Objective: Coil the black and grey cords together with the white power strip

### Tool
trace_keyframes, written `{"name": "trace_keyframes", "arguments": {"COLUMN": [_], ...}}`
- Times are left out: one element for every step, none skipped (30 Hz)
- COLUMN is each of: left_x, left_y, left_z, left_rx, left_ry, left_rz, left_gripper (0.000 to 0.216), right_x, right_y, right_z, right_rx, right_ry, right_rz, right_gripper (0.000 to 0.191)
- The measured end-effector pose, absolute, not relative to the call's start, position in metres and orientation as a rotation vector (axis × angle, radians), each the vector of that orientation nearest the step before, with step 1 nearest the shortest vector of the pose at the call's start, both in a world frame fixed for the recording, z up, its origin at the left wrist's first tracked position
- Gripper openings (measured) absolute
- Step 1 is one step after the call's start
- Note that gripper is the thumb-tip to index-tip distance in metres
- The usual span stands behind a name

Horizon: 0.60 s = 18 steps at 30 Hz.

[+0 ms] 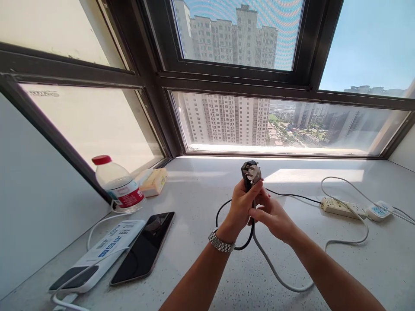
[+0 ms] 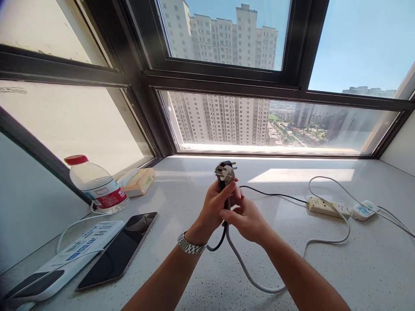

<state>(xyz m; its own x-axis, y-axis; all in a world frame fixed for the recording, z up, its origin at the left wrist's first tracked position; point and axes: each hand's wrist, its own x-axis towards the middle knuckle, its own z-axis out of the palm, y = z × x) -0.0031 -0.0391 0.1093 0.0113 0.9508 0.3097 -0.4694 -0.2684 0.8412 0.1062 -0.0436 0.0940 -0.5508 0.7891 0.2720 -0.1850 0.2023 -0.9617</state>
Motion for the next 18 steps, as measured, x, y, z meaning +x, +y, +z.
{"name": "trace_keyframes", "arguments": {"left_x": [-0.005,-0.007,-0.008,-0.008,-0.007,-0.006,-0.004,-0.002,-0.001,-0.002,-0.004,-0.008,-0.014,-0.021,-0.029,-0.037,-0.044,-0.050], "left_y": [-0.040,-0.042,-0.044,-0.046,-0.049,-0.051,-0.054,-0.057,-0.060,-0.064,-0.068,-0.073,-0.078,-0.083,-0.088,-0.093,-0.096,-0.100], "left_z": [0.112,0.114,0.116,0.119,0.121,0.123,0.126,0.129,0.133,0.138,0.144,0.151,0.159,0.167,0.174,0.181,0.186,0.189], "left_rx": [1.090,1.099,1.114,1.134,1.159,1.179,1.189,1.183,1.159,1.122,1.080,1.045,1.021,1.012,1.025,1.051,1.082,1.105], "left_ry": [0.627,0.641,0.660,0.678,0.691,0.697,0.694,0.684,0.670,0.653,0.634,0.617,0.603,0.595,0.596,0.607,0.627,0.650], "left_rz": [1.563,1.583,1.608,1.638,1.667,1.697,1.727,1.753,1.771,1.792,1.818,1.848,1.888,1.945,2.015,2.106,2.196,2.278], "left_gripper": [0.033,0.033,0.032,0.031,0.031,0.031,0.033,0.035,0.037,0.039,0.042,0.044,0.046,0.047,0.049,0.050,0.052,0.052], "right_x": [0.103,0.099,0.095,0.092,0.090,0.089,0.088,0.088,0.090,0.093,0.096,0.100,0.105,0.111,0.117,0.124,0.131,0.139], "right_y": [-0.046,-0.048,-0.051,-0.052,-0.054,-0.055,-0.055,-0.055,-0.054,-0.053,-0.050,-0.047,-0.043,-0.037,-0.030,-0.022,-0.013,-0.003], "right_z": [0.093,0.092,0.091,0.090,0.088,0.087,0.085,0.083,0.081,0.078,0.075,0.071,0.066,0.060,0.055,0.049,0.043,0.038], "right_rx": [-0.540,-0.507,-0.481,-0.461,-0.444,-0.425,-0.399,-0.366,-0.331,-0.301,-0.286,-0.297,-0.343,-0.424,-0.526,-0.634,-0.736,-0.813], "right_ry": [-1.590,-1.527,-1.460,-1.393,-1.334,-1.285,-1.253,-1.239,-1.245,-1.280,-1.351,-1.469,-1.634,-1.814,-1.973,-2.092,-2.158,-2.167], "right_rz": [1.523,1.567,1.610,1.655,1.709,1.769,1.834,1.908,1.994,2.087,2.175,2.242,2.278,2.263,2.193,2.080,1.940,1.789], "right_gripper": [0.020,0.019,0.019,0.018,0.019,0.020,0.021,0.022,0.022,0.024,0.025,0.027,0.028,0.029,0.031,0.033,0.036,0.039]}}
